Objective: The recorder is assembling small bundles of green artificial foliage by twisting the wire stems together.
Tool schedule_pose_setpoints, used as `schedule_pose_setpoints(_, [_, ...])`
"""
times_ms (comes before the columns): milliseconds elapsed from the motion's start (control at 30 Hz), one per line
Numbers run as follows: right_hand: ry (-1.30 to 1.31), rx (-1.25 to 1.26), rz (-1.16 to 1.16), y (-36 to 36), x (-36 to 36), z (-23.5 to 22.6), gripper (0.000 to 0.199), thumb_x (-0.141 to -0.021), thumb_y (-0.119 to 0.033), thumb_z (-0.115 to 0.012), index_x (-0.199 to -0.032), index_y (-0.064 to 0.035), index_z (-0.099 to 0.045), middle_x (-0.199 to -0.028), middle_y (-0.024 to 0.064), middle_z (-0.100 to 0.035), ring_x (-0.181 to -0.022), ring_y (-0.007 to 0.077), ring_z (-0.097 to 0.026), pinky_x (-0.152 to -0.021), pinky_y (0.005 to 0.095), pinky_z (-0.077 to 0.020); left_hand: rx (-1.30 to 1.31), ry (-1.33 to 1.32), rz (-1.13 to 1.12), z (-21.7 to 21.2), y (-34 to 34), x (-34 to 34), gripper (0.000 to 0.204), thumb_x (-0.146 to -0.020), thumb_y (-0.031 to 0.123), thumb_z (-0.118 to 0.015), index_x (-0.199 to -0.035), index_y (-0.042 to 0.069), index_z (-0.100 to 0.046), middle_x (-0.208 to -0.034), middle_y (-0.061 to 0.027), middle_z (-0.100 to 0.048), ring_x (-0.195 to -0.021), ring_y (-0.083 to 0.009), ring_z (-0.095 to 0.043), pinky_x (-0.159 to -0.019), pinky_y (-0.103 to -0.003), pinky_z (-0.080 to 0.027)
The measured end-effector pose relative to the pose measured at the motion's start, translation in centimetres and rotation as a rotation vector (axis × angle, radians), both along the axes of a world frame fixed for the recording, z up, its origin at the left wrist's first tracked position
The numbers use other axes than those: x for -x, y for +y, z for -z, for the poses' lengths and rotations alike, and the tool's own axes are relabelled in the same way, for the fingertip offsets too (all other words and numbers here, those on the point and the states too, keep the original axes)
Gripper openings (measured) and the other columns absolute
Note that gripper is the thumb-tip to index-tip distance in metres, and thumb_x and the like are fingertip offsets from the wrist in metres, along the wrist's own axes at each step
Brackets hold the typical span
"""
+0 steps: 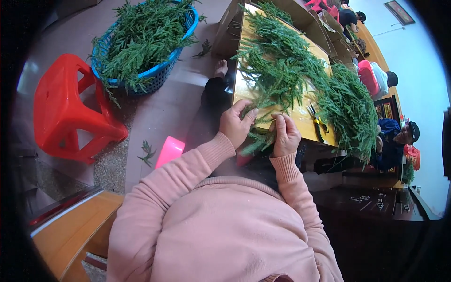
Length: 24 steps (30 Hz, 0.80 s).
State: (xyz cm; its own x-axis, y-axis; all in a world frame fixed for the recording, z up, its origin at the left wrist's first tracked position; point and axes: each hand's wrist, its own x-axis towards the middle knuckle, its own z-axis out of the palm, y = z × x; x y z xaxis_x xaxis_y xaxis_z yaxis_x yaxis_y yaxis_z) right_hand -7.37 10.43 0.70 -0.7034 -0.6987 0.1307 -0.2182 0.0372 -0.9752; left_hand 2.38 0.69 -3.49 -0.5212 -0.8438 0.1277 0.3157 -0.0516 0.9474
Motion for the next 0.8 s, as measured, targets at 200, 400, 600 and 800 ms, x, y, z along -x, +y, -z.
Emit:
schedule_pose_setpoints(200, [0.218, -0.155, -0.051, 0.6, -0.3, -1.0, 0.020, -0.094, -0.011, -0.046, -0.105, 0.0004, -0.058, -0.060, -0.0014, -0.049, -0.049, 0.0053, -0.046, -0.043, 0.0197, -0.0374, 0.163, 0.008, -0.159, -0.2, 0.3, 0.2, 0.021, -0.085, 0.021, -0.063, -0.092, 0.002, -0.058, -0.069, -0.0118, -0.059, -0.059, -0.0142, -0.054, -0.056, -0.029, -0.044])
schedule_pose_setpoints(400, [0.769, -0.236, 0.018, 0.1, 0.4, -0.7, 0.019, -0.087, -0.004, -0.050, -0.102, -0.0012, -0.061, -0.061, 0.0061, -0.053, -0.051, 0.0117, -0.050, -0.049, 0.0251, -0.0405, 0.298, -0.160, -0.065, -0.8, 0.4, -0.8, 0.017, -0.086, 0.018, -0.061, -0.087, 0.002, -0.058, -0.067, -0.0107, -0.058, -0.061, -0.0158, -0.057, -0.056, -0.029, -0.044])
schedule_pose_setpoints(600, [0.960, -0.243, -0.003, -0.8, 0.0, -1.6, 0.018, -0.080, 0.000, -0.054, -0.096, -0.0036, -0.060, -0.081, 0.0172, -0.061, -0.071, 0.0320, -0.061, -0.063, 0.0357, -0.0484, 0.491, -0.115, -0.192, -1.1, 0.1, -0.9, 0.016, -0.081, 0.017, -0.066, -0.083, 0.003, -0.058, -0.068, -0.0149, -0.058, -0.060, -0.0282, -0.059, -0.053, -0.033, -0.044])
schedule_pose_setpoints(800, [0.980, -0.207, -0.056, -0.5, 0.5, -1.1, 0.015, -0.079, 0.000, -0.055, -0.093, -0.0030, -0.061, -0.074, 0.0160, -0.060, -0.064, 0.0284, -0.060, -0.059, 0.0332, -0.0475, 0.639, -0.195, -0.206, -1.2, -0.3, -0.9, 0.016, -0.077, 0.016, -0.068, -0.083, 0.004, -0.060, -0.069, -0.0146, -0.058, -0.062, -0.0309, -0.059, -0.053, -0.035, -0.045])
